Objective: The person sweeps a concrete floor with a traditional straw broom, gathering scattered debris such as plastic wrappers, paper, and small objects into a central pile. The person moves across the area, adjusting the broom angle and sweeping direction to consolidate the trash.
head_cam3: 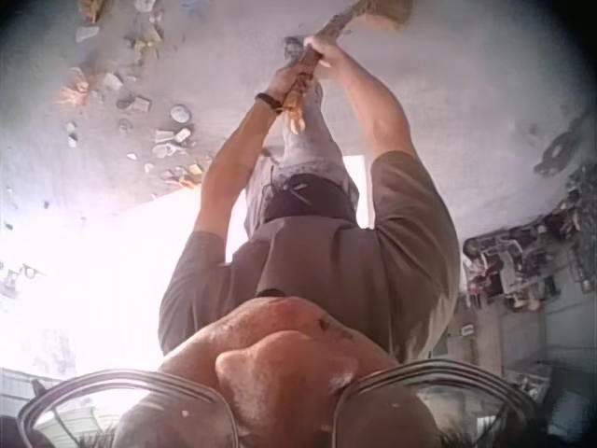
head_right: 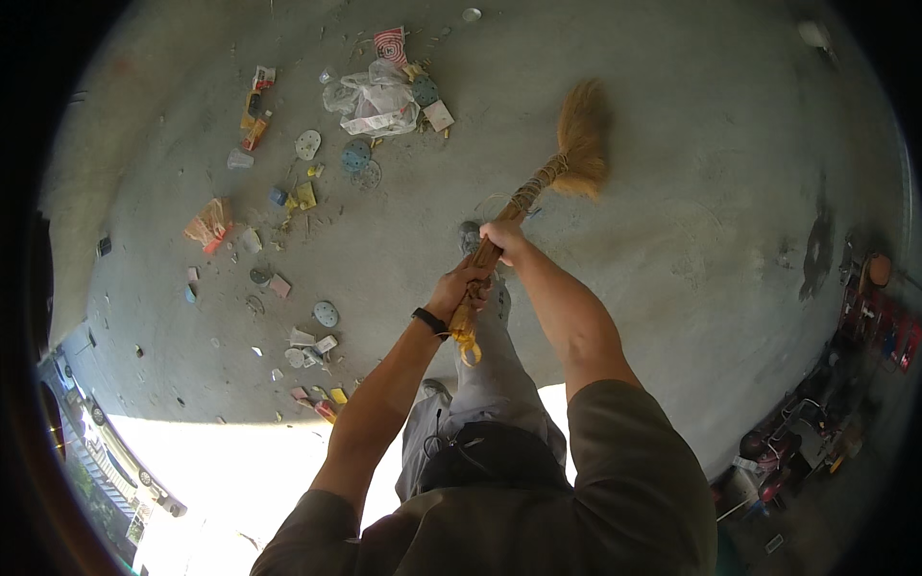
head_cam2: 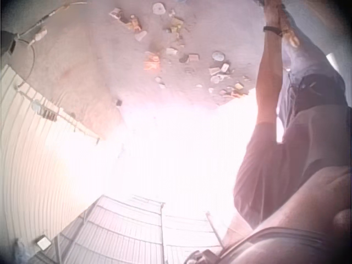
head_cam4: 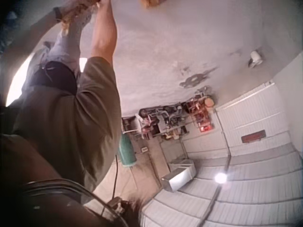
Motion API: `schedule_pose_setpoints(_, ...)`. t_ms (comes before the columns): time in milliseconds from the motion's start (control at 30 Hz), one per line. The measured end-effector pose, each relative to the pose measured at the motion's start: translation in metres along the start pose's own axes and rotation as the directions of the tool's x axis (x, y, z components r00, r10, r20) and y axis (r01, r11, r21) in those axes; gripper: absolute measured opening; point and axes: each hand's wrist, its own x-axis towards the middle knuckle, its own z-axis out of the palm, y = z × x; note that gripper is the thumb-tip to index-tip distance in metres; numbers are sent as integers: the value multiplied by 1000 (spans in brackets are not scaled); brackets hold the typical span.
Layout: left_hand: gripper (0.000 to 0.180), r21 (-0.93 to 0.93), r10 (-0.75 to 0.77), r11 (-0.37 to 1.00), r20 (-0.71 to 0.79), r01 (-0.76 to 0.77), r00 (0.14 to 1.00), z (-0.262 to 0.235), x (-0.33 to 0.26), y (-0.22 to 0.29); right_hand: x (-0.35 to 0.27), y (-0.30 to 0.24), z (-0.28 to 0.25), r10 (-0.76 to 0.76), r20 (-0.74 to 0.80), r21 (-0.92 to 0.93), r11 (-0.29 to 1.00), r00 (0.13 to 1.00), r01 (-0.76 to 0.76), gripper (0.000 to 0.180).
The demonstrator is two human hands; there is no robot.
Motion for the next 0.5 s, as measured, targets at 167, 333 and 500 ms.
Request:
schedule_pose_setpoints(167, 62, -27, 89, 993, -444, -113, 891, -89, -120, 49, 5, 19, 216, 63, 263, -280, 960, 963, 14, 45)
schedule_pose_setpoints(333, 31, -73, 183, 953, -637, -295, 749, -96, -180, 73, -29, 4, 323, 49, 432, -468, 866, 901, 177, 63)
schedule_pose_setpoints(500, 27, -91, 277, 897, -649, -434, 708, -56, -188, 87, -51, -28, 336, 3, 579, -407, 867, 815, 286, 106)
